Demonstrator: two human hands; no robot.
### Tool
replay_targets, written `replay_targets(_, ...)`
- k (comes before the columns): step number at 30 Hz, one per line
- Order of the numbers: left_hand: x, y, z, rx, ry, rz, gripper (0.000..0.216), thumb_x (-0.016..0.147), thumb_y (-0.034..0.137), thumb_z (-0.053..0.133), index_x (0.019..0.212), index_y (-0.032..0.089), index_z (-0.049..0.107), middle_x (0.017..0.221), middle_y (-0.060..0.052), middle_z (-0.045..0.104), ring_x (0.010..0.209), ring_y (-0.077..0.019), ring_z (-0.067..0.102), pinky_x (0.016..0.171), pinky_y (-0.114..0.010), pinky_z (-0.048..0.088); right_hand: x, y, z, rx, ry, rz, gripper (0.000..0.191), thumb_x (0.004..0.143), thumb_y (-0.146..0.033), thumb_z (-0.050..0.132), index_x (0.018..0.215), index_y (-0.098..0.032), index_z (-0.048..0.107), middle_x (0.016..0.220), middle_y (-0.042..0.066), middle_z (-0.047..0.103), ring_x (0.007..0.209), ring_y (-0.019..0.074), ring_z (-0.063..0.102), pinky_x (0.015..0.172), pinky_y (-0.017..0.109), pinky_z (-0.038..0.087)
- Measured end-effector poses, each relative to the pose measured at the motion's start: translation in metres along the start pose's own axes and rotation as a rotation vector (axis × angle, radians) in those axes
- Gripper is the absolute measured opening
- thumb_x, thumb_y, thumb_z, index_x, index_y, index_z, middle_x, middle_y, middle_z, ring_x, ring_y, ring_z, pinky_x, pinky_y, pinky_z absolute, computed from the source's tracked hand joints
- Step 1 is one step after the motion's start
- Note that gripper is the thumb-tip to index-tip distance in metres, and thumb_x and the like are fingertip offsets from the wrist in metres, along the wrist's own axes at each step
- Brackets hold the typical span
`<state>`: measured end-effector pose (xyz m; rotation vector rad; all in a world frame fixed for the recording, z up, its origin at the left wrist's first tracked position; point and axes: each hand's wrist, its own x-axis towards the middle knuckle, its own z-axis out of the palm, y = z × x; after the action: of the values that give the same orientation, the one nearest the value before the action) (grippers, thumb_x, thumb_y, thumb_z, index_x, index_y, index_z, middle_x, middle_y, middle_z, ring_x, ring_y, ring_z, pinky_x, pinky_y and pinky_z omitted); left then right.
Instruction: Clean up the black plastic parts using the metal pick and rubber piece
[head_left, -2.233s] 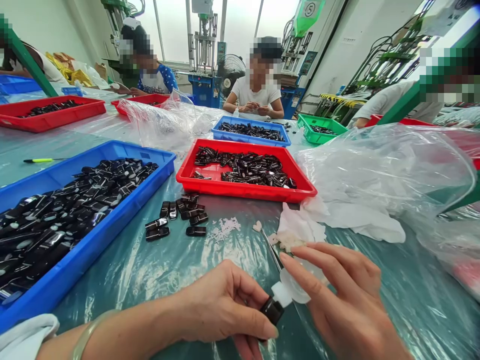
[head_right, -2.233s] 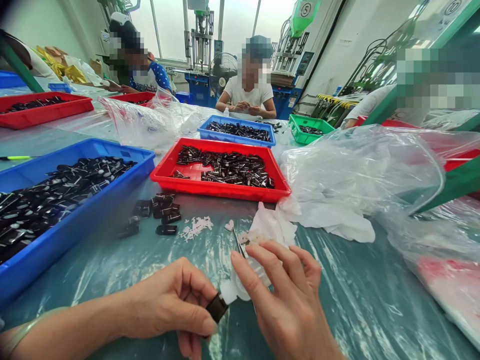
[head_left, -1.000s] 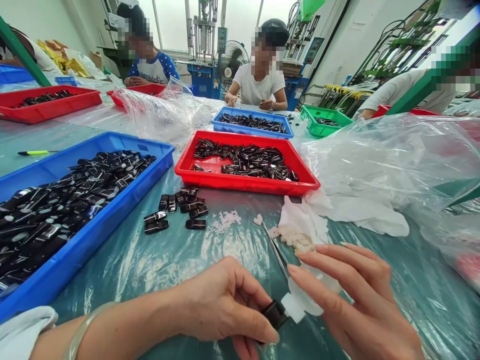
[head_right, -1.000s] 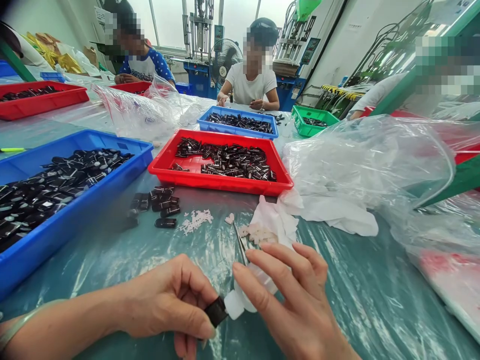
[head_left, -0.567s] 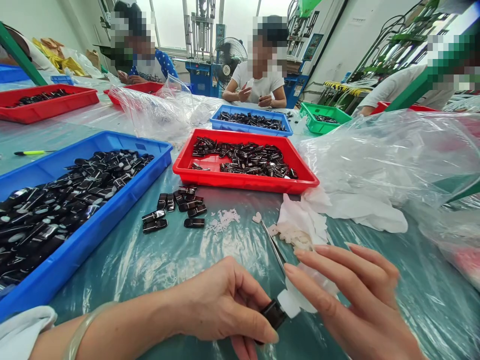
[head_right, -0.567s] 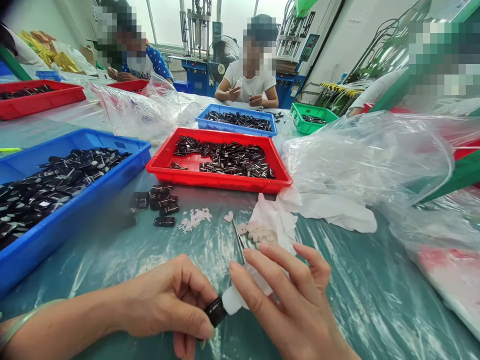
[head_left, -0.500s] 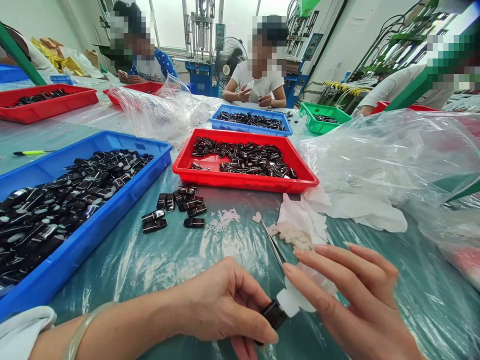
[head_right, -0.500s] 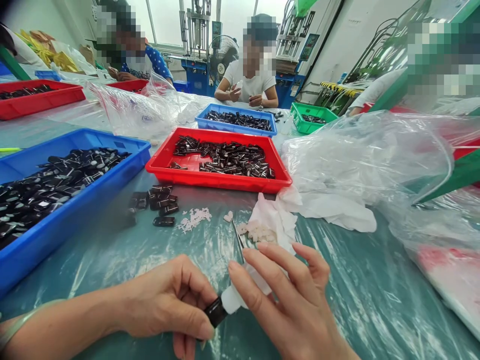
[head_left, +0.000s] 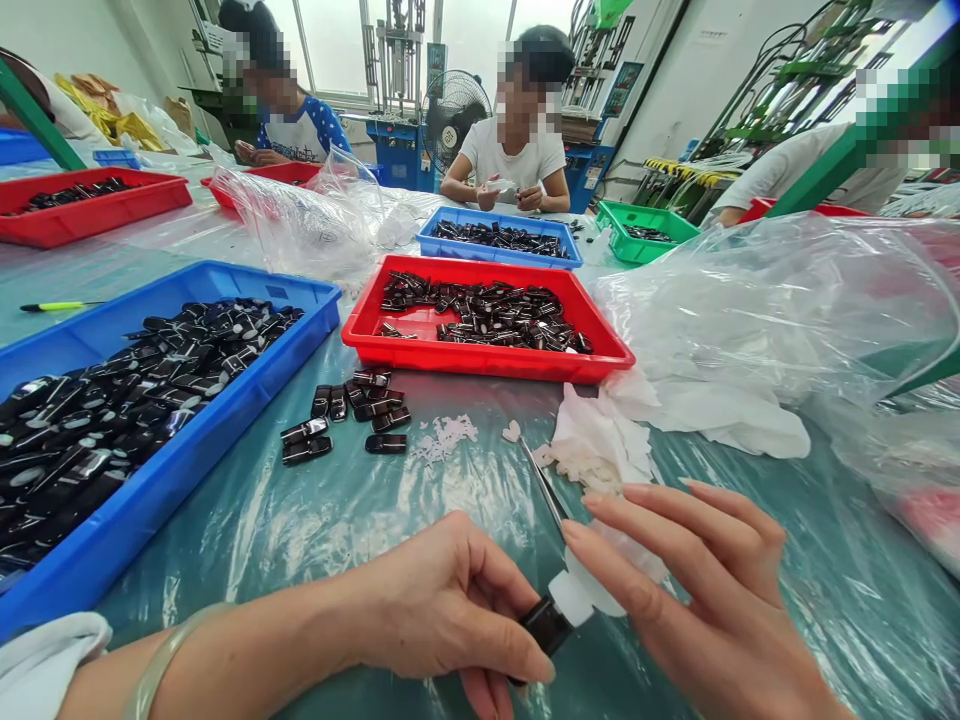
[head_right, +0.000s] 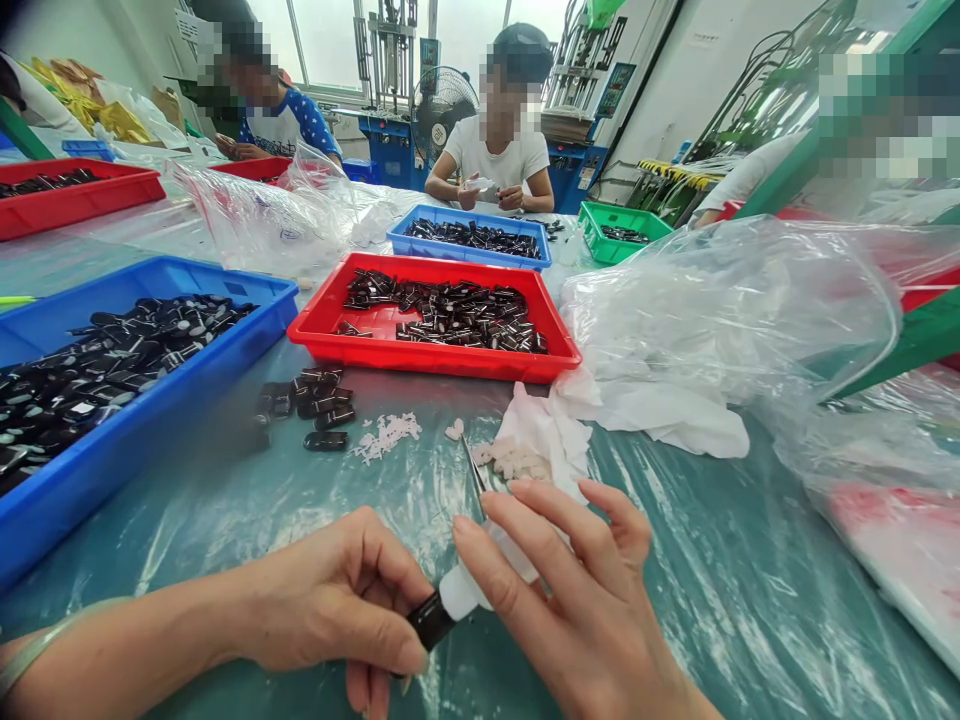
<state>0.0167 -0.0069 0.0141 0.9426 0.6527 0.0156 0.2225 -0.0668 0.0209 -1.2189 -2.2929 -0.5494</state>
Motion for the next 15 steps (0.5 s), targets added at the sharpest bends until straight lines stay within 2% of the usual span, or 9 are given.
replay_targets(5,-0.0003,0.0012,-0.0005,-0.011,0.005,0.011,0.012,0.061,0.024,0.068,0.062,0.012,0.065,0.049,0.003,0.058,0.041,-0.0072,0.056,0.044,-0.014,0.045,0.0019,0.0010,-0.0003,0.034,-0.004,0.017,0.031,0.086,-0.008,0.046,0.101,-0.028,0.064,0.097,0.003,0.068,0.101,0.0205,0.054,0.096,0.045,0.032)
replay_targets(10,0.0004,-0.0011,-0.0011,-0.033,-0.005,0.020,0.010,0.062,0.022,0.068,0.063,0.012,0.066,0.050,0.003,0.059,0.043,-0.0074,0.057,0.044,-0.014,0.045,0.0043,-0.0027,0.0037,0.096,0.111,0.102,0.031,0.089,-0.008,0.043,0.092,-0.028,0.065,0.091,0.001,0.068,0.095,0.0186,0.055,0.092,0.043,0.035)
replay_targets(15,-0.0005,0.0010,-0.0002,-0.015,0.000,0.007,0.010,0.062,0.022,0.067,0.059,0.013,0.064,0.049,0.003,0.058,0.041,-0.0069,0.056,0.043,-0.014,0.044,0.0038,-0.0043,0.0059,0.106,0.064,0.115,0.033,0.087,-0.005,0.043,0.094,-0.029,0.065,0.093,0.002,0.068,0.096,0.0194,0.056,0.091,0.043,0.037)
